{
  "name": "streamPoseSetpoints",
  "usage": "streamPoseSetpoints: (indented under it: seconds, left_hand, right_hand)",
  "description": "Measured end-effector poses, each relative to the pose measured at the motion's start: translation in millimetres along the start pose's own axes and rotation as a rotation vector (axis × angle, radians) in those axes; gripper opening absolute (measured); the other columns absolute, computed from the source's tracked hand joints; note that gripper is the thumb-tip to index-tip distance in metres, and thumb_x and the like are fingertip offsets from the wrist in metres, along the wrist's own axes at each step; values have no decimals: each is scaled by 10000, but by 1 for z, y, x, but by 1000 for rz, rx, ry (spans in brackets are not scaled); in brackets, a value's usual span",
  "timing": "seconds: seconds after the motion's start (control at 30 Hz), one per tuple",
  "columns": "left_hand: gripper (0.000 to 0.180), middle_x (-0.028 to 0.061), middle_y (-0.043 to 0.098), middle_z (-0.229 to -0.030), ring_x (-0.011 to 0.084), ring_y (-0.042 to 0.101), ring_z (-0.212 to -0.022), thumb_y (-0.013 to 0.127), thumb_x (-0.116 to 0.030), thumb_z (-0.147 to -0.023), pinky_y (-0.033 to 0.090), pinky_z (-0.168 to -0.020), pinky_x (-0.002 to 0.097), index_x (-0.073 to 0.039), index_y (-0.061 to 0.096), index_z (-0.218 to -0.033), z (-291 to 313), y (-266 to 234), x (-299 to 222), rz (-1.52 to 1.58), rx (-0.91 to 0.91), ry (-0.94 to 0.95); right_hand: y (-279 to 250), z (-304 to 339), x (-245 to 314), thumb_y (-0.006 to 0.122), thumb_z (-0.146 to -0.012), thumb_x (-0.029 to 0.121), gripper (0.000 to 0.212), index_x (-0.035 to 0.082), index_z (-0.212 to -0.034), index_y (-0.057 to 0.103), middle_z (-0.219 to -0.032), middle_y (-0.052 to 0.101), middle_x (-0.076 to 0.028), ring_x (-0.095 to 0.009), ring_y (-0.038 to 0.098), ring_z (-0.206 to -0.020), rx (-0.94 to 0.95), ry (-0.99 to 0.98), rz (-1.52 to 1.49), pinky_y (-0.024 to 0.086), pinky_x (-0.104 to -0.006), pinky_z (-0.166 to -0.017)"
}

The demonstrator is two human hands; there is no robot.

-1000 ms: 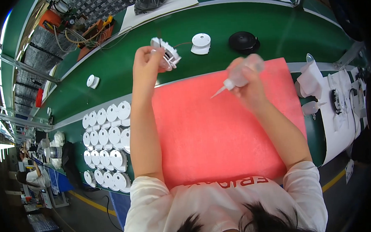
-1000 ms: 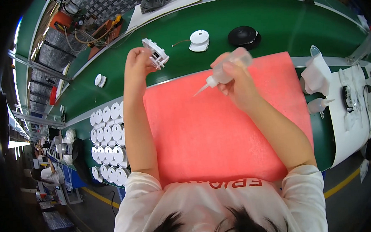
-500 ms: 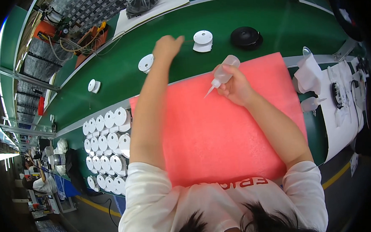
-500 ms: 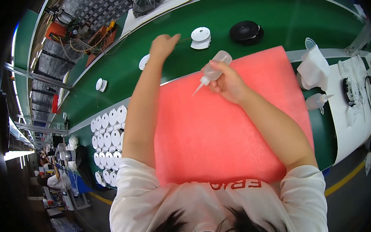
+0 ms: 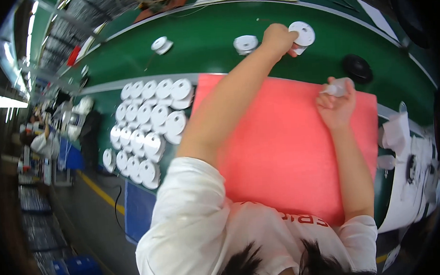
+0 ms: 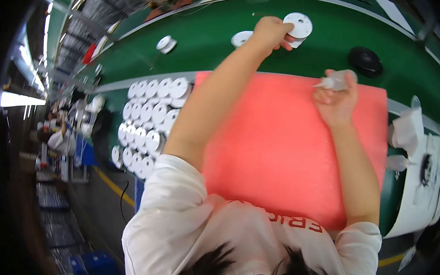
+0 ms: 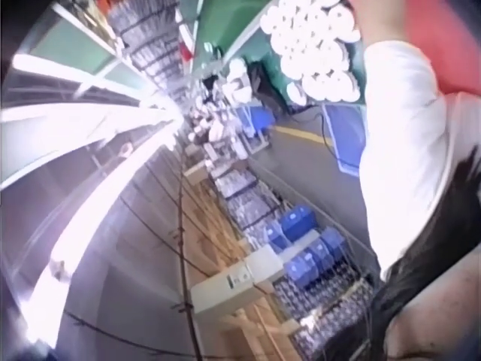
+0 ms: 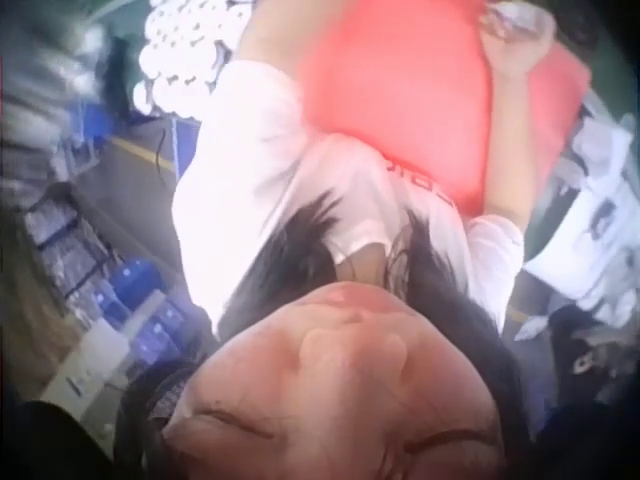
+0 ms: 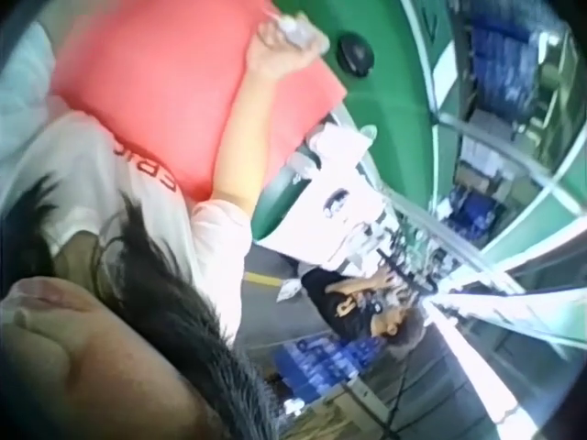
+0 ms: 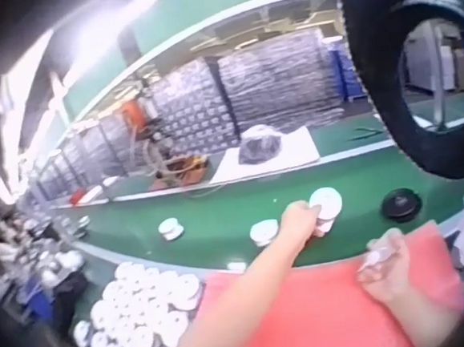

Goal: Assembling small electronic components by applying liquid from a squeeze bottle and organizing them on a tray.

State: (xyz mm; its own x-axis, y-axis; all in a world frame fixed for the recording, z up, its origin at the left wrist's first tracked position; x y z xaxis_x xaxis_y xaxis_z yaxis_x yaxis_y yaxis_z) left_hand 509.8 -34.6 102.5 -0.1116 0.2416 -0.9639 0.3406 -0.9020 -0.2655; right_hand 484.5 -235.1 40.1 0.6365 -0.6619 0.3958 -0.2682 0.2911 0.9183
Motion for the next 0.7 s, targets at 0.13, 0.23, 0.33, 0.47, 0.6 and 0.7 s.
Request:
streamPoseSetpoints:
  seconds: [0.13,0.23,0.33,0.47,0.6,0.7]
  left_hand:
    - [227,47,625,-706,76,545,-521,581,-247,-807,322,-432,180,-23,574,-844,128,-101,-61,48,-57,116]
    - [240,90,641,-752,85,541,-543,573,-208,-803,399,-501,201,23,569,-872,224,-173,-80,-105,-315,212]
    - [217,57,616,-692,59,511,-540,567,-180,-802,322,-456,184,30,577,-857,305,-230,-57,-177,-633,136]
    - [195,13,556,-596,40,454,-433,573,-234,-822,276,-410,165,-59,539,-743,381,-241,16,69,-800,-72]
    - [185,33,575,-613,86,519,-452,610,-210,-804,313,-379,190,-33,558,-787,405,-186,63,151,-629,-479]
    - [166,23,575,-599,77,517,-441,596,-197,-815,307,-383,177,-39,557,-783,407,-183,78,54,-583,-553]
  right_hand:
    - [5,-3,-3,497,-814,396,385,28,-916,552,-579,405,-35,-116,318,-453,54,55,-4,257,-238,-473]
    - [6,-3,-2,492,-827,367,373,10,-925,540,-585,394,-38,-117,316,-475,7,30,19,257,-235,-490]
    - [8,-4,-3,492,-838,333,363,-7,-961,518,-594,364,-34,-115,295,-489,18,-2,39,252,-236,-496]
    - [12,-4,-7,488,-841,324,353,-11,-952,505,-601,362,-35,-113,294,-488,-1,-27,59,237,-248,-493]
    - [11,-7,-8,483,-843,322,349,-11,-945,505,-598,360,-38,-116,287,-478,62,1,52,238,-248,-494]
    - [12,-3,-6,479,-844,319,346,-12,-940,505,-596,361,-42,-120,280,-467,-10,-42,76,240,-246,-492]
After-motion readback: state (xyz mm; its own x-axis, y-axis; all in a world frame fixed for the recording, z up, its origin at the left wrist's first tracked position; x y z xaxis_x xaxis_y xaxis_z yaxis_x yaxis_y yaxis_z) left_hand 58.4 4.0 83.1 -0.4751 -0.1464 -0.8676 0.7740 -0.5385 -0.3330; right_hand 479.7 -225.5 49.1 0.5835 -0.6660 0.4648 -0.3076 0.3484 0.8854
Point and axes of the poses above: each hand's wrist, its own z-axis away from the middle knuckle, its own y-axis out of the palm, x = y × z, the point moved 4 cm from there along -z, towards the middle knuckle
